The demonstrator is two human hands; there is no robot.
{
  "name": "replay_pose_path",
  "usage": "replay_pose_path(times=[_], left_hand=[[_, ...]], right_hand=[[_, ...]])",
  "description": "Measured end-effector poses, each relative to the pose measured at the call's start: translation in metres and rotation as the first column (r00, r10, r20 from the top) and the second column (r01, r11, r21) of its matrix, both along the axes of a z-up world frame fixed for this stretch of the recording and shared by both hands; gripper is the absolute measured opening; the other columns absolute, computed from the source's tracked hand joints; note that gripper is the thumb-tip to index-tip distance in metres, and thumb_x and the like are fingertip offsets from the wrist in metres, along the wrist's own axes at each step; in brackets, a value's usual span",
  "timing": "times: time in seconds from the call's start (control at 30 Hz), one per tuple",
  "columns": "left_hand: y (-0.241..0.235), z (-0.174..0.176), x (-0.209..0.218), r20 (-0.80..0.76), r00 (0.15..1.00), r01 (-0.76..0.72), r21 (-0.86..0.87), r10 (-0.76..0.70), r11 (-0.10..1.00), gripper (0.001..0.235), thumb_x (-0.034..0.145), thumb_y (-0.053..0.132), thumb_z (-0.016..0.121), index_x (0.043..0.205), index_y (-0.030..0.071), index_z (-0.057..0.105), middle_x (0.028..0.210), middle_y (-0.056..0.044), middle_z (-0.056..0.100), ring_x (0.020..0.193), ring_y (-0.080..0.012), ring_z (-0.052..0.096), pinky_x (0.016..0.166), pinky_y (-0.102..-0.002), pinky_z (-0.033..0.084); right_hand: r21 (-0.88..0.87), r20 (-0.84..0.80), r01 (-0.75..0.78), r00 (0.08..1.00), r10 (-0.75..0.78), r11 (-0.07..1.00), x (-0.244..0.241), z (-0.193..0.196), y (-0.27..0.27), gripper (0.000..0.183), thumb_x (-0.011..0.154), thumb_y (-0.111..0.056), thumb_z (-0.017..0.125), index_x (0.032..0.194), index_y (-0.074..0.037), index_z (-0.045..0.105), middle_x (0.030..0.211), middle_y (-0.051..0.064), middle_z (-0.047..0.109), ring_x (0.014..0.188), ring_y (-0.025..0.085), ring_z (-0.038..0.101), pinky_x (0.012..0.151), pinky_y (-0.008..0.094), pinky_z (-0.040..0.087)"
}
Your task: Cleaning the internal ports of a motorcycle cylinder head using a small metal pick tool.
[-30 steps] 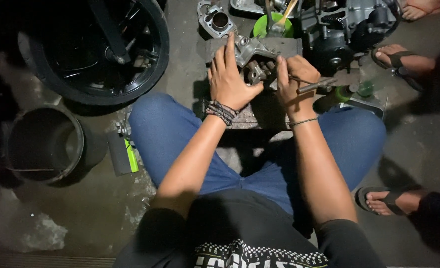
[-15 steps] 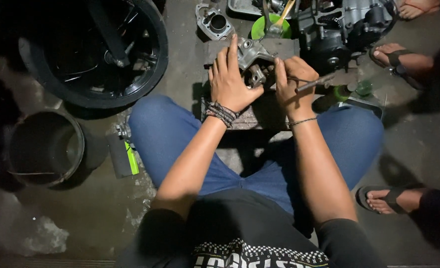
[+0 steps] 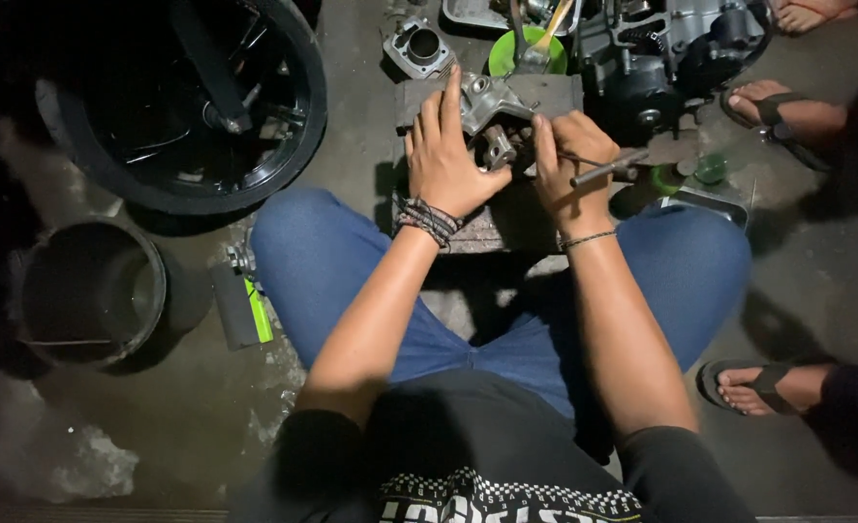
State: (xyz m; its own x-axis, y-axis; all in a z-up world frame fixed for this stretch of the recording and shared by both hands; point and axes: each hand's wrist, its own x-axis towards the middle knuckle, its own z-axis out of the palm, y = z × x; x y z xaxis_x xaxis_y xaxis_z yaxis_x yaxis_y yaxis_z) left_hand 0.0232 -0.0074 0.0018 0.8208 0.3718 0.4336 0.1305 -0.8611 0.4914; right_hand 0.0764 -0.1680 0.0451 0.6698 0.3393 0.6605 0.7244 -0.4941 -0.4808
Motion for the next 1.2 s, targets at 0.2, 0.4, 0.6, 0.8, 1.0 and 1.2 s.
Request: replay_pose_path(times=[0.2, 0.4, 0.6, 0.8, 1.0, 1.2], left_hand=[[0.009, -0.013, -0.005, 0.034, 0.999, 0.015, -0.148, -0.01, 0.989, 0.134, 0.061, 0.036, 0.093, 0.162, 0.015, 0.007, 0.141, -0.018, 0.047, 0.117, -0.039, 0.062, 0.096, -0.05, 0.057], [0.007, -0.005, -0.014, 0.093, 0.996, 0.012, -0.167, 0.004, 0.986, 0.125, 0.062, 0.032, 0.086, 0.161, 0.013, 0.014, 0.135, -0.019, 0.05, 0.109, -0.0404, 0.062, 0.095, -0.047, 0.054], [0.008, -0.013, -0.011, 0.108, 0.994, 0.017, -0.165, 0.001, 0.986, 0.124, 0.065, 0.029, 0.085, 0.163, 0.014, 0.011, 0.137, -0.018, 0.05, 0.114, -0.0388, 0.06, 0.101, -0.048, 0.052], [0.013, -0.008, -0.014, 0.22, 0.975, 0.109, -0.302, -0.041, 0.947, 0.118, 0.065, 0.026, 0.088, 0.159, 0.008, 0.018, 0.137, -0.02, 0.05, 0.115, -0.0391, 0.063, 0.102, -0.046, 0.056], [0.022, -0.025, -0.002, 0.242, 0.967, 0.151, -0.295, -0.079, 0.943, 0.128, 0.061, 0.026, 0.091, 0.162, 0.012, 0.014, 0.141, -0.02, 0.05, 0.125, -0.0378, 0.059, 0.108, -0.049, 0.056], [0.013, -0.006, -0.019, 0.242, 0.954, 0.238, -0.264, -0.174, 0.935, 0.125, 0.06, 0.022, 0.089, 0.162, 0.014, 0.017, 0.142, -0.017, 0.047, 0.126, -0.0364, 0.056, 0.112, -0.045, 0.051]], right_hand=[[0.014, -0.042, -0.04, 0.998, 0.041, 0.999, -0.005, 0.004, 0.005, 0.031, 0.104, -0.004, 0.07, 0.075, 0.006, 0.063, 0.069, 0.011, 0.052, 0.056, 0.022, 0.041, 0.053, 0.035, 0.037], [-0.078, 0.088, -0.027, 0.996, 0.034, 0.997, -0.01, 0.002, 0.007, 0.025, 0.102, -0.004, 0.07, 0.079, 0.002, 0.066, 0.073, 0.011, 0.057, 0.055, 0.025, 0.048, 0.054, 0.036, 0.043], [-0.129, 0.163, 0.051, 0.986, -0.029, 0.99, -0.014, -0.002, 0.016, 0.022, 0.1, -0.013, 0.076, 0.081, -0.003, 0.068, 0.08, 0.008, 0.058, 0.061, 0.025, 0.057, 0.057, 0.035, 0.047], [0.099, 0.049, -0.026, 0.999, 0.021, 0.995, -0.019, 0.016, 0.007, 0.017, 0.1, 0.001, 0.068, 0.084, 0.006, 0.07, 0.087, 0.014, 0.068, 0.065, 0.021, 0.054, 0.059, 0.031, 0.044], [0.422, -0.22, 0.004, 0.971, 0.098, 0.907, -0.021, 0.01, -0.02, 0.038, 0.115, -0.015, 0.05, 0.094, 0.008, 0.073, 0.076, 0.007, 0.061, 0.066, 0.013, 0.045, 0.064, 0.028, 0.041], [0.552, -0.352, 0.036, 0.916, 0.193, 0.833, -0.03, 0.028, -0.027, 0.041, 0.114, -0.02, 0.042, 0.098, 0.007, 0.068, 0.086, 0.01, 0.067, 0.075, 0.015, 0.058, 0.075, 0.028, 0.051]])
